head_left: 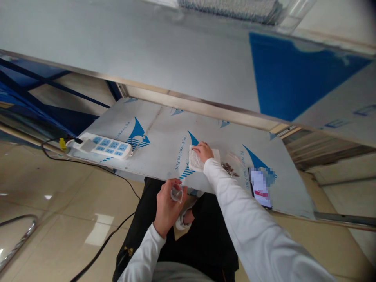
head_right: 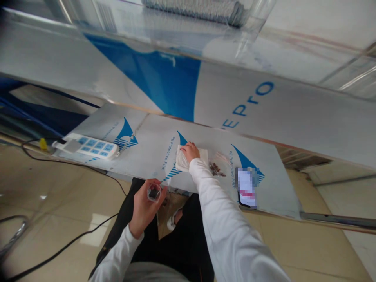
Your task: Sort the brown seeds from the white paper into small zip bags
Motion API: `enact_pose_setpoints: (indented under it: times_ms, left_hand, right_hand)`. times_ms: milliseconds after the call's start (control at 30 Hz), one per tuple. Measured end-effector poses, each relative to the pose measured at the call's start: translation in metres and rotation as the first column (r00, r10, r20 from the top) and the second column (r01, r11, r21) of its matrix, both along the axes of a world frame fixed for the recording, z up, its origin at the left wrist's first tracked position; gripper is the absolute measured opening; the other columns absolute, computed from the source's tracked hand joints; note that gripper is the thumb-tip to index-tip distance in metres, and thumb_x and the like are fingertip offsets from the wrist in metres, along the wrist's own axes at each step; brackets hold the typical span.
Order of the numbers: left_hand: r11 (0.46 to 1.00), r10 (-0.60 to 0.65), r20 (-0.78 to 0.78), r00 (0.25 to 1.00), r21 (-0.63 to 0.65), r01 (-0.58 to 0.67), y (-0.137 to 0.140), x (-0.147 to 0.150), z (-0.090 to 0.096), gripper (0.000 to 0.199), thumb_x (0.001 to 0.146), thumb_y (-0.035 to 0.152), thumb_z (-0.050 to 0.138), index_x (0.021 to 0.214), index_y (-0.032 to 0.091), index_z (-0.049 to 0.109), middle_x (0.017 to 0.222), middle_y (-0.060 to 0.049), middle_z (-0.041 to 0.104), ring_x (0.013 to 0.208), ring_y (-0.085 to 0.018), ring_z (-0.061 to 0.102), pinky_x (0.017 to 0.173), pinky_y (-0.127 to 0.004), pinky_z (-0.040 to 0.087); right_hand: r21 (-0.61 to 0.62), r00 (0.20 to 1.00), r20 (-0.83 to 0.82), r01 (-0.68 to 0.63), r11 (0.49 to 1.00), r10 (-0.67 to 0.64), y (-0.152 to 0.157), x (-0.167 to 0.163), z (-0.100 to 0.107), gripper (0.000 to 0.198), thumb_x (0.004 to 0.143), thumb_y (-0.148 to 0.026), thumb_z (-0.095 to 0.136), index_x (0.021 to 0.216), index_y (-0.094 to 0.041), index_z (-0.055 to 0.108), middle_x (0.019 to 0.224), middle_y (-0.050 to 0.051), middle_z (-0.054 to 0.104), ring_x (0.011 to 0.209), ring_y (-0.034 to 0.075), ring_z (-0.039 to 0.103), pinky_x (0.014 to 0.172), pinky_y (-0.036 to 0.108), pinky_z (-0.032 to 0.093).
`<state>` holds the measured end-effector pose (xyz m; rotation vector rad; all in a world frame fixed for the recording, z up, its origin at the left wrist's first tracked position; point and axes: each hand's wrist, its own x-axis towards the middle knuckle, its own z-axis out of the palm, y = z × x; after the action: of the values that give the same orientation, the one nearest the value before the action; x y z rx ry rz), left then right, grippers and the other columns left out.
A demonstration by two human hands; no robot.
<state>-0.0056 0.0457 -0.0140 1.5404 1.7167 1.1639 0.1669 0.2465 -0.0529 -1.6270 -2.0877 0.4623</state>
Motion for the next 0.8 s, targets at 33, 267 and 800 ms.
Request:
enact_pose_setpoints:
  times_ms: [33, 267, 800]
  left_hand:
    - [1.0, 0.008, 0.0, 1.0, -0.007, -0.008, -0.001, -0.002, -0.001, 0.017, 0.079, 0.03, 0.062, 0.092, 0.021, 0.054, 0.079, -0.001, 0.064, 0.075, -0.017, 0.062, 0.069, -0.027, 0.047]
    - [1.0, 0.027, -0.009, 1.0, 0.005, -0.027, 0.007, -0.004, -0.002, 0.017, 0.078, 0.028, 0.062, 0.092, 0.021, 0.054, 0.076, 0.0, 0.063, 0.075, -0.017, 0.061, 0.07, -0.027, 0.046]
    - [0.96, -0.254, -0.042, 0.966, 0.113, 0.257, -0.026, 0.022, 0.031, 0.038, 0.061, 0.015, 0.063, 0.096, 0.018, 0.049, 0.085, -0.004, 0.059, 0.076, -0.02, 0.057, 0.069, -0.032, 0.047]
  right_hand:
    - [0.001, 1.0, 0.003, -0.006, 1.0, 0.006, 0.003, -0.001, -0.004, 0.011, 0.078, -0.014, 0.065, 0.08, -0.018, 0.075, 0.087, 0.008, 0.065, 0.089, 0.021, 0.057, 0.081, 0.033, 0.045]
    - [0.014, 0.994, -0.094, -0.05, 0.999, 0.051, -0.038, -0.014, 0.035, 0.01, 0.082, -0.019, 0.061, 0.085, -0.018, 0.071, 0.088, 0.006, 0.068, 0.077, 0.018, 0.059, 0.075, 0.031, 0.047]
    - [-0.033, 0.93, -0.061, -0.366, 0.93, 0.363, -0.221, -0.007, 0.128, 0.008, 0.087, -0.023, 0.059, 0.088, -0.02, 0.067, 0.098, 0.005, 0.061, 0.091, 0.017, 0.059, 0.083, 0.03, 0.048]
